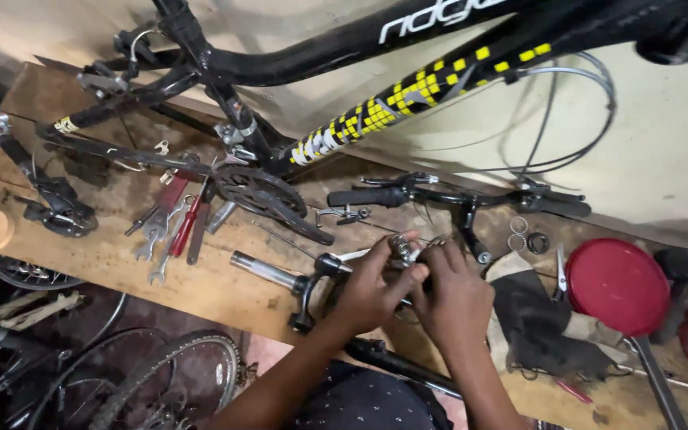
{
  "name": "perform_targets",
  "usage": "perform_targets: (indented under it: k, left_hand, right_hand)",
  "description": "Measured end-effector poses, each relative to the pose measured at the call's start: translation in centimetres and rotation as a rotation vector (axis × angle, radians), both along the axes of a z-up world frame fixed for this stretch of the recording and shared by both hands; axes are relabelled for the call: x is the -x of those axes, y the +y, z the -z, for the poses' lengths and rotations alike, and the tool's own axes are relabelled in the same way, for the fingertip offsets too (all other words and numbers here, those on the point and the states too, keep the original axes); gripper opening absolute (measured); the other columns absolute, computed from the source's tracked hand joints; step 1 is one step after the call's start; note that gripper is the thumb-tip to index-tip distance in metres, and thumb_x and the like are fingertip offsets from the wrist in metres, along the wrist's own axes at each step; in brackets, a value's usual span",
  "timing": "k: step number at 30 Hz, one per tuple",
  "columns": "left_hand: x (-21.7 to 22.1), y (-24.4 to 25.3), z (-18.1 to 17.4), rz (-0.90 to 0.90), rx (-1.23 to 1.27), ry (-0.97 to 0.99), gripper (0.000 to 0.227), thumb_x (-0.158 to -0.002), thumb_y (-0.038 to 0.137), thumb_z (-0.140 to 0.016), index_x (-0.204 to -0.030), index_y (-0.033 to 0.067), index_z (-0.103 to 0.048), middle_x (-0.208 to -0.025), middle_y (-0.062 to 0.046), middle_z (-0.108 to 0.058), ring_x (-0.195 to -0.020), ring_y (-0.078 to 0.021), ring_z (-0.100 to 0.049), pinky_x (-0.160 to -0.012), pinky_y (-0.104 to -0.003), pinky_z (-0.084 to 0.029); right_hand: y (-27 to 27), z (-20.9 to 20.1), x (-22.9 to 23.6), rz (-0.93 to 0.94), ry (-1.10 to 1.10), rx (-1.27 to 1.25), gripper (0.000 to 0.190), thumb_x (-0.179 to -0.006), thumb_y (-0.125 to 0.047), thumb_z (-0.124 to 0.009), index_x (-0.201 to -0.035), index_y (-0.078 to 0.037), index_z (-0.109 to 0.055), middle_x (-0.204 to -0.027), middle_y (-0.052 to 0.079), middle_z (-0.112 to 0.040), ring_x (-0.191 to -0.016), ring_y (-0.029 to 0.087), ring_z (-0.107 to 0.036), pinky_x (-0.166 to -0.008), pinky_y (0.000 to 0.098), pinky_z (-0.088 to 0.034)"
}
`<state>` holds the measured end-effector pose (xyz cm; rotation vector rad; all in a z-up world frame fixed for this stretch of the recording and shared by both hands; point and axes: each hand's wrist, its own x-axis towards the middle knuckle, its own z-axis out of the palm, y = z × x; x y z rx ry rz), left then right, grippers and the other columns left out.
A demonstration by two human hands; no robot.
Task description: The person cleans a bicycle brake caliper and a wrench using a dark cloth. They wipe the brake caliper thoroughly, then use the cloth to clean the wrench before placing it on the workbench.
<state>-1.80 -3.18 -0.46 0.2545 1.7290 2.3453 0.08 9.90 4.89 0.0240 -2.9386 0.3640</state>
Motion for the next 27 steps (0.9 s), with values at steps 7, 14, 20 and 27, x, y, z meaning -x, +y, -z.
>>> perform_targets:
  k: [7,14,20,27]
  left_hand:
    - [-0.3,1.6,-4.4,-0.127,0.008,-0.049,0.044,-0.104,0.034,-0.045,-0.131,0.0019,-0.059,-0.100,-0.020,-0.071,-0.096,-0.0229,-0.065,-0.093,-0.038,-0.051]
    - [-0.8,3.1,-5.0,-0.342,-0.189,-0.513,0.054,-0.095,0.043,-0.041,-0.130,0.0051,-0.055,-0.099,-0.019,-0.065,-0.079,-0.0228,-0.059,-0.067,-0.037,-0.050]
    - [-1.2,2.0,-6.3,-0.379,-0.499,-0.401,0.030,-0.094,0.046,-0.054,-0.098,0.0179,-0.045,-0.090,-0.004,-0.056,-0.068,-0.0134,-0.047,-0.058,-0.027,-0.039]
    - [0.3,0.4,-6.3,-0.108,-0.513,-0.395,0.040,-0.101,0.050,-0.043,-0.096,0.0114,-0.054,-0.079,-0.002,-0.053,-0.057,-0.0115,-0.038,-0.047,-0.025,-0.031]
  right_hand:
    - [3.3,-2.4,-1.2,-0.075,0.056,0.610,0.024,-0.073,-0.020,-0.084,-0.093,-0.014,-0.072,-0.079,0.007,-0.067,-0.079,0.035,-0.069,-0.069,0.0420,-0.055]
    - [9.7,-2.4,-2.4,0.279,-0.100,1.181,0.019,-0.092,-0.016,-0.066,-0.111,-0.012,-0.064,-0.080,-0.003,-0.054,-0.074,0.007,-0.051,-0.069,0.0206,-0.042]
    - [10.7,-4.4,-3.2,0.120,-0.135,1.560,0.046,-0.082,-0.004,-0.051,-0.128,-0.007,-0.053,-0.095,0.005,-0.054,-0.087,0.016,-0.057,-0.074,0.0256,-0.047]
    - [8.6,-6.7,-3.4,-0.028,0.027,1.789,0.052,-0.079,0.000,-0.059,-0.129,-0.004,-0.048,-0.111,0.014,-0.062,-0.099,0.021,-0.061,-0.088,0.0288,-0.049]
